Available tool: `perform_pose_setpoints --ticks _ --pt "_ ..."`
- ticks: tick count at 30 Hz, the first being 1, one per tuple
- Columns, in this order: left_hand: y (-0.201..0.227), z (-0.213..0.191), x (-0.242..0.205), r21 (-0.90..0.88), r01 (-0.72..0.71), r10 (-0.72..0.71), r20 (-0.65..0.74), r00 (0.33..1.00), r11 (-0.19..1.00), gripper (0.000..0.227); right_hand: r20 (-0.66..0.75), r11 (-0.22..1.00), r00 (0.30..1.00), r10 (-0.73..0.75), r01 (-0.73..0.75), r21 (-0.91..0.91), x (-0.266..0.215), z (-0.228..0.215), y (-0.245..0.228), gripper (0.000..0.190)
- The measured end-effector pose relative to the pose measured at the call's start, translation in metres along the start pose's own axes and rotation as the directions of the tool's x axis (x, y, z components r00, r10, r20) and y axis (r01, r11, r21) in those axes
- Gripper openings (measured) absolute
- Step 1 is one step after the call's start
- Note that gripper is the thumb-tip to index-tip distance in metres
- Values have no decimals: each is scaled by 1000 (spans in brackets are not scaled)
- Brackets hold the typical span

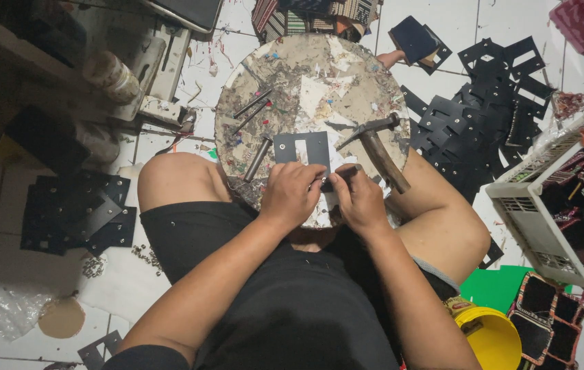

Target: Attaching metal rivets or studs to black leather pieces using a hammer and a punch tool on a circular work block.

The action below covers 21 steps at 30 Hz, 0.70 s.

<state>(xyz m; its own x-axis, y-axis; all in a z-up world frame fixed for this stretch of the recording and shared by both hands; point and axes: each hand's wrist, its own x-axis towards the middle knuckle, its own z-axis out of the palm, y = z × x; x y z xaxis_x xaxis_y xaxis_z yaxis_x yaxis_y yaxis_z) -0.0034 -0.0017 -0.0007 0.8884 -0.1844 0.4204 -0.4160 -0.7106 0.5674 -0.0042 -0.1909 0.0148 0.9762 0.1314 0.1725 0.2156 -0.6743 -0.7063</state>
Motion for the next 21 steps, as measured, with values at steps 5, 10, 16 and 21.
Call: perform_pose_setpoints --ticks 5,10,16,21 --pt "-3 3 -2 5 -6 6 -7 1000 1000 31 52 996 998 -45 48 -75 6 2 -2 19" --pt "-4 5 -4 22 -16 16 -8 1000 1000 33 90 984 992 -84 97 -147 8 3 2 18" --pt "-9 10 -6 43 -55 56 -20 998 998 39 206 953 971 -126 175 -246 18 -9 -28 15" --pt "-11 5 -1 -75 -14 19 58 998 997 47 292 945 956 -32 125 -304 22 -19 -51 17"
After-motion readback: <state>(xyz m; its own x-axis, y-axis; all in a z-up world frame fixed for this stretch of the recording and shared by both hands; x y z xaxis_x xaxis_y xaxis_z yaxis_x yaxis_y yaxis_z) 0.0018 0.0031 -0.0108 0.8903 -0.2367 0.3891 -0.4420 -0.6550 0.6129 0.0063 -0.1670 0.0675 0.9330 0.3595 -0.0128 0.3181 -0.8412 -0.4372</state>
